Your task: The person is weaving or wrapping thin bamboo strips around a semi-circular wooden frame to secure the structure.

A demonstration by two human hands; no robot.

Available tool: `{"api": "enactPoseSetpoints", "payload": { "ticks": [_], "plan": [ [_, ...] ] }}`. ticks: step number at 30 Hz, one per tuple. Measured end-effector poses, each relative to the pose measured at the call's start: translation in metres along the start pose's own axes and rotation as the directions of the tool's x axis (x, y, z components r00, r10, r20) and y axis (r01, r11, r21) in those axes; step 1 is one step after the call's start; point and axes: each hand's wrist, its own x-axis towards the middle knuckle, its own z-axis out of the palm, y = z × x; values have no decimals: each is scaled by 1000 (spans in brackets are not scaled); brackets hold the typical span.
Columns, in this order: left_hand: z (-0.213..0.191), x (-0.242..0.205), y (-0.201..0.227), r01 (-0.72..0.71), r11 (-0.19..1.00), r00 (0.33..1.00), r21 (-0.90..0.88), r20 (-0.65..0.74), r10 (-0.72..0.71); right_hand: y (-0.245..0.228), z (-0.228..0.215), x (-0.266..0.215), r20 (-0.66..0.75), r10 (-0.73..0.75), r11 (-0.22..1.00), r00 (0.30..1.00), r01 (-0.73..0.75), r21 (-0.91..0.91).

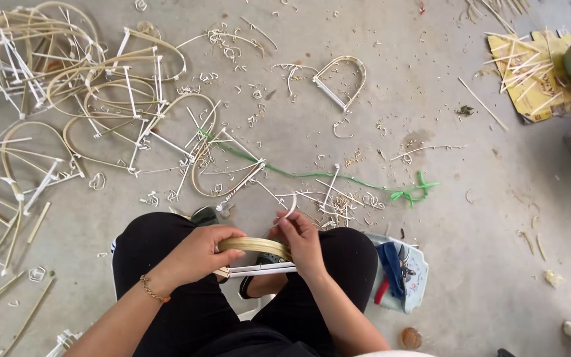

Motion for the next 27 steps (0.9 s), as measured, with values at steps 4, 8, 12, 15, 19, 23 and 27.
{"api": "enactPoseSetpoints", "payload": {
  "ticks": [4, 8, 12, 15, 19, 23, 27],
  "plan": [
    [-1, 9, -8, -57, 998, 998, 7, 8, 56, -17, -14, -39, 100, -448, 856, 889, 458, -238],
    [0, 12, -7, -112, 986, 994, 122, -3, 113, -33, 9, -62, 622, -637, 203, 456, 877, -435],
    [3, 11, -5, -106, 987, 994, 122, 3, 106, -38, 29, -46, 747, -628, -126, 217, 919, -374],
    [6, 8, -7, -106, 991, 994, 77, -10, 107, -41, 31, -40, 754, -630, -185, 186, 907, -379],
    [9, 8, -11, -153, 986, 984, 70, -85, 159, -36, 28, -36, 756, -630, -201, 175, 904, -377],
    [15, 6, -14, -186, 982, 971, 31, -145, 189, -37, 30, -38, 727, -656, -156, 203, 906, -394],
    [22, 4, -17, -311, 944, 923, 109, -203, 327, -58, 32, -39, 714, -638, 36, 288, 937, -346]
  ]
}}
